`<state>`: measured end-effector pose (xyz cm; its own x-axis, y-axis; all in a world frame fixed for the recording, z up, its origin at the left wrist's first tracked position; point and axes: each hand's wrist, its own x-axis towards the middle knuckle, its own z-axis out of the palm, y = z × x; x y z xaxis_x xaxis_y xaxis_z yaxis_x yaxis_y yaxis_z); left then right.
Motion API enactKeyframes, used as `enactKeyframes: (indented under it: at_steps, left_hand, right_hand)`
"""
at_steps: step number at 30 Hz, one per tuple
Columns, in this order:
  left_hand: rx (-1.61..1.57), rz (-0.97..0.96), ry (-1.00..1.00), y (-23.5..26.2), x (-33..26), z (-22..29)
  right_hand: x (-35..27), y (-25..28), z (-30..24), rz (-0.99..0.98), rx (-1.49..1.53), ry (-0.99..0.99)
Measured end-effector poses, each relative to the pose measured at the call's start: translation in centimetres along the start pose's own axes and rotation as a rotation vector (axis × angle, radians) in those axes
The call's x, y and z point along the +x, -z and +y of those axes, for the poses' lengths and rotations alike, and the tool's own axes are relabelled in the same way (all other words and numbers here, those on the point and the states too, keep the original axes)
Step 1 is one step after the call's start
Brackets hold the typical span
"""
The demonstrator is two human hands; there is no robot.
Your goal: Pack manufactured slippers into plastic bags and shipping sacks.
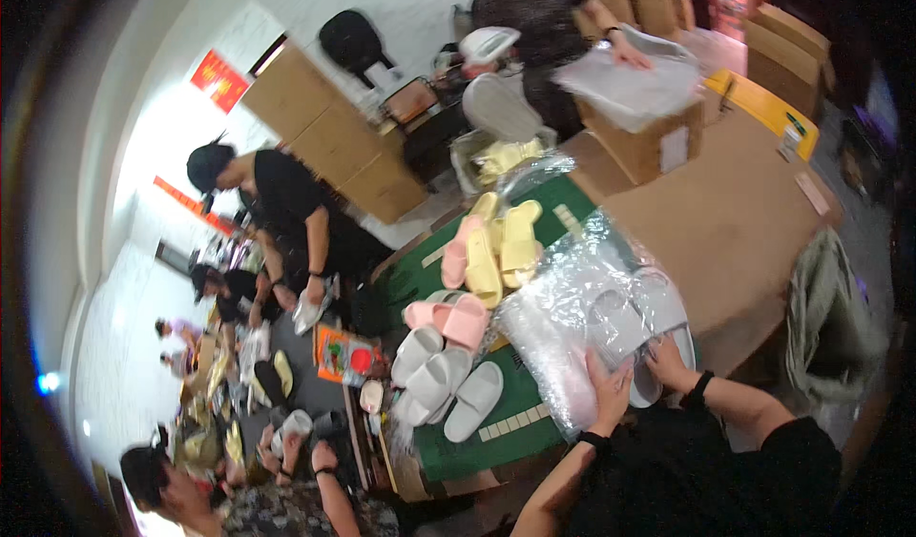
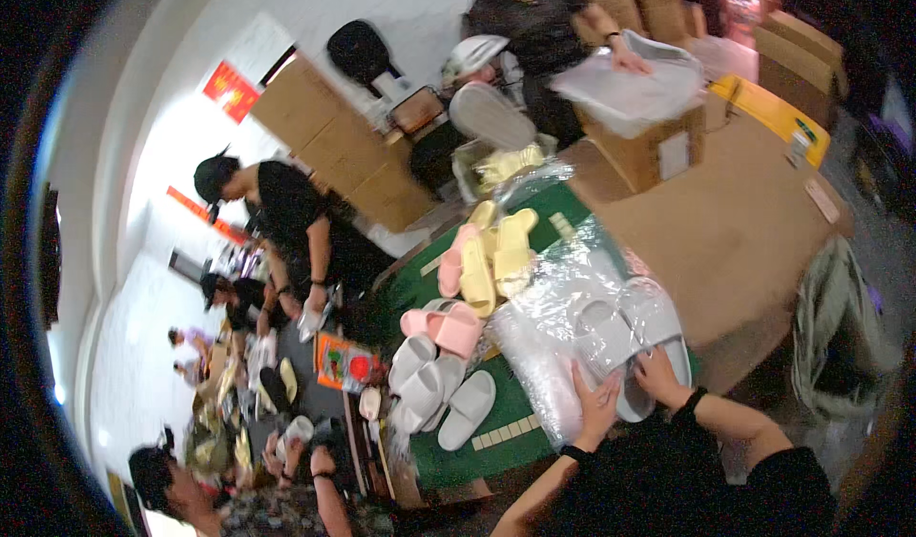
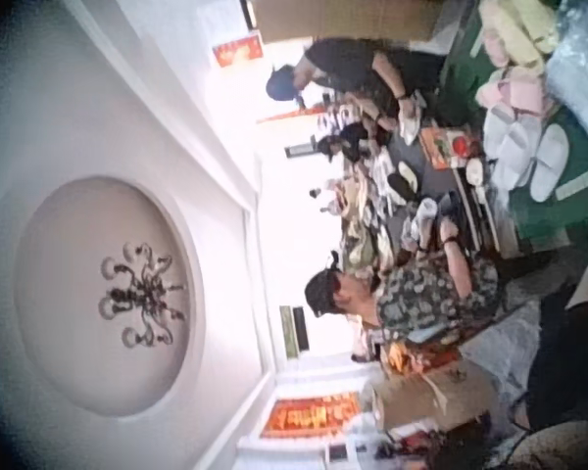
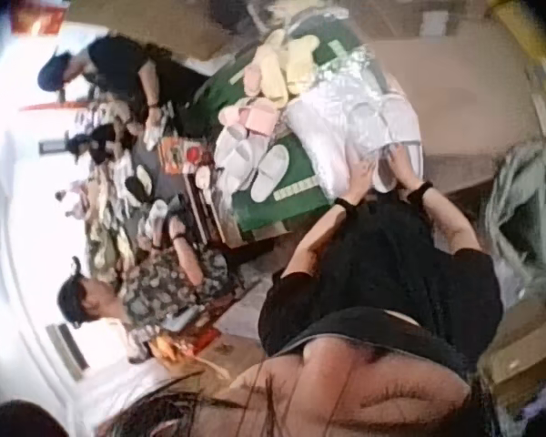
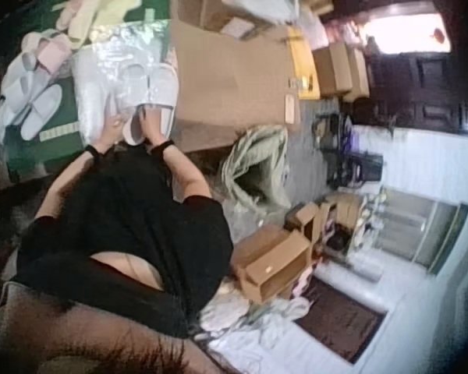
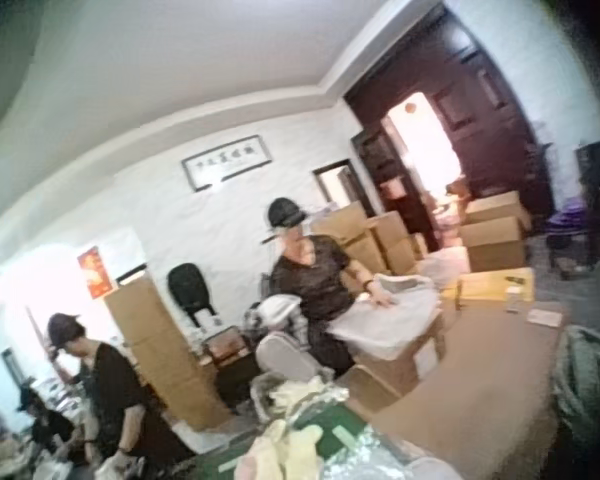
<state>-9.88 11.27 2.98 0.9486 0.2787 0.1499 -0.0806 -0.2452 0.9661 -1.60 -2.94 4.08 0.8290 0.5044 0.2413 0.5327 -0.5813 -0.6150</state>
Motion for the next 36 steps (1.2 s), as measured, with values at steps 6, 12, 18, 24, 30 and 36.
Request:
enactKeyframes:
  at_steps: [6,12,18,24,30,36]
  left_hand:
    - [0.013,0.337,0.201,-0.1,1.2,1.9]
    - [-0.276,0.523,0.375,-1.3,-1.3,-3.4]
    - [-0.364,-0.006,0.478,0.6,-3.0,-0.5]
    - [-1.153,0.157,0.583,0.3,-3.5,-0.8]
    - [-0.572,-0.111,0.616,0.1,-3.9,-2.2]
    - [-0.331,-0.492,0.500,0.0,-3.3,-3.4]
  right_hand:
    - [0.0,-3.4,1.2,0.008,0.024,-0.085]
    - [-0.4,-5.2,2.7,-0.079,0.155,-0.110]
    - [1.6,-2.5,0.0,-0.088,0.249,-0.136]
    - [3.1,-3.1,-1.0,-0.090,0.016,-0.157]
    - [3.0,-6.4,0.9,-0.035,-0.088,-0.163]
    - [5.1,-6.3,4.4,-0.020,0.040,-0.428]
